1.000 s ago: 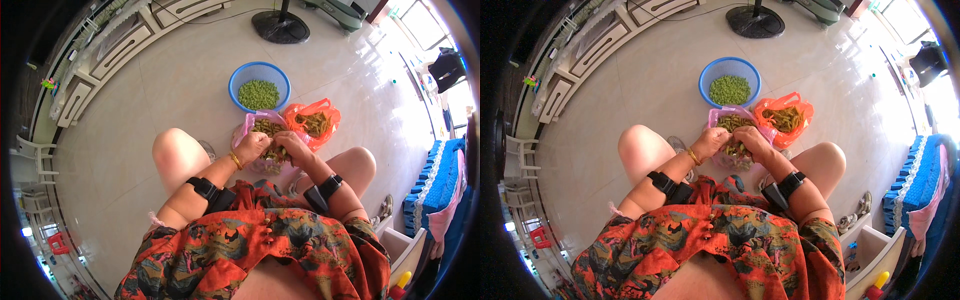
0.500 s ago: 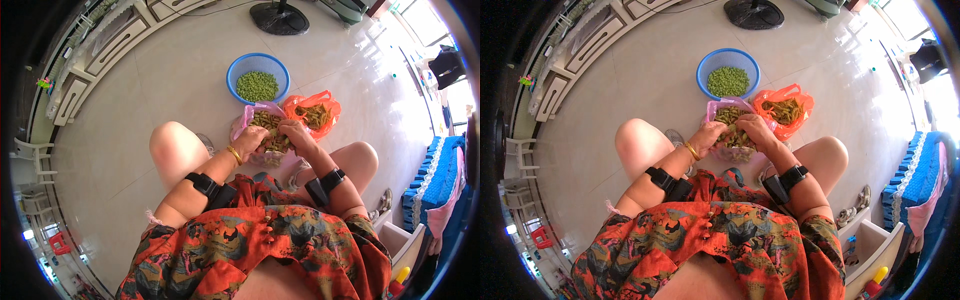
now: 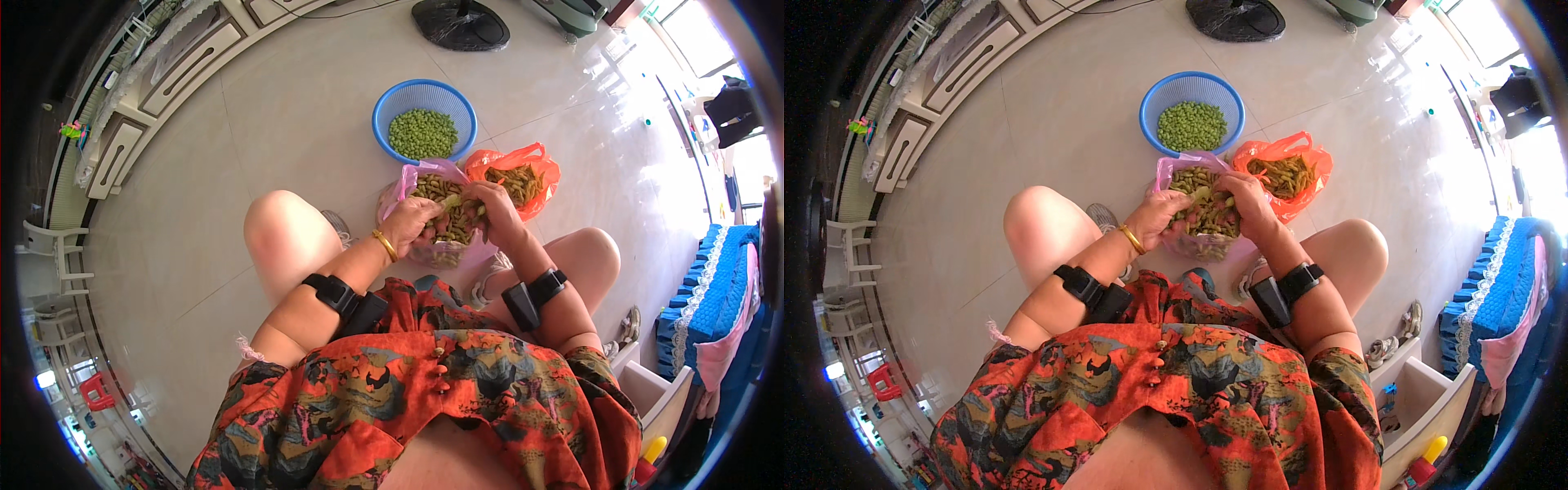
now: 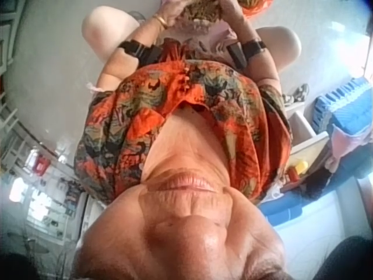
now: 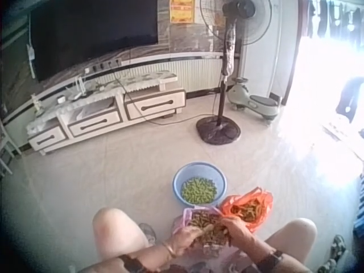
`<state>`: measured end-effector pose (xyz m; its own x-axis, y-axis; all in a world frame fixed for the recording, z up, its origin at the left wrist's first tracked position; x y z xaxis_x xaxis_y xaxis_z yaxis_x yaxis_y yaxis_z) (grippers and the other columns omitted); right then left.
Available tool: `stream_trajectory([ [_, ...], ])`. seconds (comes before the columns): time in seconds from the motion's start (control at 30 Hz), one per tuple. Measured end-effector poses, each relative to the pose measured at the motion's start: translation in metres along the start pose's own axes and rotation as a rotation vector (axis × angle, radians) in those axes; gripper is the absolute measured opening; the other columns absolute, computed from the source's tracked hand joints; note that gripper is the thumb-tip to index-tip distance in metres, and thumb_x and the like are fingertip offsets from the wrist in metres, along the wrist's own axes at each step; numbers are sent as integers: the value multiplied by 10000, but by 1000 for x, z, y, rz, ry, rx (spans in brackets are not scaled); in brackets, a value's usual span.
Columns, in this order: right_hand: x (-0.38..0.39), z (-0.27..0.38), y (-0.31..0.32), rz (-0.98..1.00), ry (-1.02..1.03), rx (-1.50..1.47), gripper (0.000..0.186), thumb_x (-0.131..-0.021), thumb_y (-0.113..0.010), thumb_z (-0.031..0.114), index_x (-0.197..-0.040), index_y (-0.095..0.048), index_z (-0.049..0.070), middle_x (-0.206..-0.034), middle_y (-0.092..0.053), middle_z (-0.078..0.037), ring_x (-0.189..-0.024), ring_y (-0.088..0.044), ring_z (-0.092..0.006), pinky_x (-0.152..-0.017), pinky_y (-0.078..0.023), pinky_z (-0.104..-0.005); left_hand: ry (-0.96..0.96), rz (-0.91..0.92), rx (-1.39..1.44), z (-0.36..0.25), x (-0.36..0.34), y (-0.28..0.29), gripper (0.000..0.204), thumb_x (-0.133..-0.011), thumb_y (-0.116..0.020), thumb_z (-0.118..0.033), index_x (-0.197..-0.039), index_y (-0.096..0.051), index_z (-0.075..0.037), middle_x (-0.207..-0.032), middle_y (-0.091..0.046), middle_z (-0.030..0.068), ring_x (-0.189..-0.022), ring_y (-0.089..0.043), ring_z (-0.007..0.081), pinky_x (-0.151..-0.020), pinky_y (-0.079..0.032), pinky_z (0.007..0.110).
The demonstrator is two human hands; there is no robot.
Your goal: Manually shell peas from their pods into a bowl while seated.
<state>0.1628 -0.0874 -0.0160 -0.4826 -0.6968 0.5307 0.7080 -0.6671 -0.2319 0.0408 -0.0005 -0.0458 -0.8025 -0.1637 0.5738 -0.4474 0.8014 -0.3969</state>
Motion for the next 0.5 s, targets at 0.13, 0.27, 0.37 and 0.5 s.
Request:
stream_trajectory([
  [0.13,5,-2,-5,53,-66,-31,157,-826,-486,171,-747,-537,46,-559,-472,-33,-379,-399,-102,-372,-388,-226,-109,-16,57,-2,-1,2,248,-831,-614,-303,-826,-567,-60,-700,-564,3,-468,-427,29,-379,-306,153],
  [0.27,13,-7,-19,130,-129,-36,208,-861,-488,218,-766,-535,40,-573,-478,-35,-405,-428,-111,-386,-417,-245,-138,-36,72,-6,1,0,260,-811,-638,-317,-828,-569,-67,-684,-561,-9,-478,-431,27,-388,-307,153],
  [0.37,11,-15,-21,196,-143,-21,203,-864,-487,216,-789,-531,33,-583,-481,-35,-432,-454,-116,-396,-435,-254,-169,-60,-45,-4,-3,2,253,-819,-630,-315,-850,-569,-72,-664,-557,-14,-480,-429,22,-385,-297,153],
  [0.5,9,-19,-21,228,-140,-26,139,-843,-484,154,-839,-526,21,-613,-497,-42,-477,-490,-120,-409,-447,-251,-134,-40,31,-4,0,3,262,-835,-606,-327,-886,-568,-73,-638,-537,-23,-452,-413,17,-380,-283,150],
])
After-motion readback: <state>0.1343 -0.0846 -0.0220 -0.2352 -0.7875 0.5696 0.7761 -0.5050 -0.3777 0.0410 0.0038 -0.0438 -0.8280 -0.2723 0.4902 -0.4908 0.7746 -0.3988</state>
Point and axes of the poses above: each hand's wrist, its own x-axis away from the middle knuckle, its own y-axis out of the back of the hand, z = x × y, the point moved 5 cm from there along -x, towards the middle knuckle
